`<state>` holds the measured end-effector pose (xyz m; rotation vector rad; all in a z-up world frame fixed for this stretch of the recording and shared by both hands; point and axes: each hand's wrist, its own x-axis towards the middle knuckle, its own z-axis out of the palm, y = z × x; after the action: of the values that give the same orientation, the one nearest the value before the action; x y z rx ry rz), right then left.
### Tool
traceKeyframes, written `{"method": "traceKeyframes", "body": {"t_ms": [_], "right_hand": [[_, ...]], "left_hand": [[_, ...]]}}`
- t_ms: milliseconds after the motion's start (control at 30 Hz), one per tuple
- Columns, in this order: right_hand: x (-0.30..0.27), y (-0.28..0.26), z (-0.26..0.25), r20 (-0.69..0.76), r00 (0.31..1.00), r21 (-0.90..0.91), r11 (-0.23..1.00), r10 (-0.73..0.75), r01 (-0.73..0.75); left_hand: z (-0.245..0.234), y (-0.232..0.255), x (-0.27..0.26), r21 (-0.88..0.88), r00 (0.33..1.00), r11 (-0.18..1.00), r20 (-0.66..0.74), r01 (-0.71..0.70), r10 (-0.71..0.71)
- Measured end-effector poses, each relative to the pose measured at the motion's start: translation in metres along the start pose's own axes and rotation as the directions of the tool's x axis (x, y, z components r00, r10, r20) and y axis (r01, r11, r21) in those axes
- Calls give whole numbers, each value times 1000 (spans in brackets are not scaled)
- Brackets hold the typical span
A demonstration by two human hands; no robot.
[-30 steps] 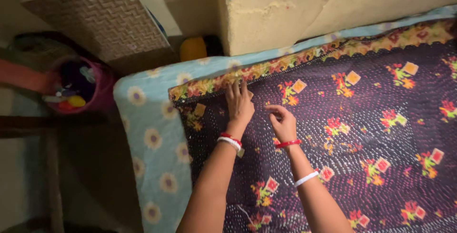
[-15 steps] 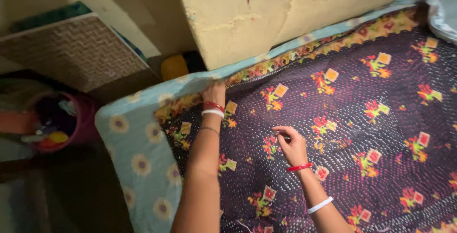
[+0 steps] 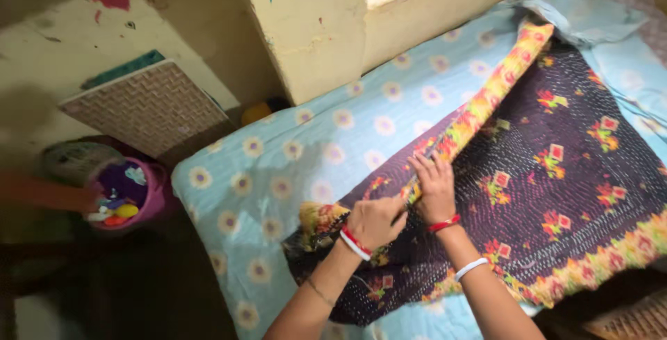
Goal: The person tidies a cluttered bedroom by moving a woven basket, relocating a pink bucket of toys, stacking books on a shelf, and folding a blue patterned cloth and a dark mat. The person also moves a pillow and places a comb on a cabinet.
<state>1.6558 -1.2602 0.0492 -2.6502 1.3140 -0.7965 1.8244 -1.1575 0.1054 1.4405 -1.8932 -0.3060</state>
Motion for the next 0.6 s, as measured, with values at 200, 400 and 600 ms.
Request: {"method": "traceKeyframes", "body": {"t_ms": [200, 400, 600], "right_hand": [[-85, 58, -70, 69, 995, -222, 973, 76, -59], [-214, 80, -136, 275, 894, -461, 864, 354, -200], [-362, 39, -171, 522, 760, -373, 905, 388, -206]], "left_hand": [[-76, 89, -56, -67, 981, 988, 126, -142, 150], [-147, 155, -113, -95, 972, 972, 79, -214, 222], [-173, 197, -168, -99, 967, 963, 10, -253, 255]]}}
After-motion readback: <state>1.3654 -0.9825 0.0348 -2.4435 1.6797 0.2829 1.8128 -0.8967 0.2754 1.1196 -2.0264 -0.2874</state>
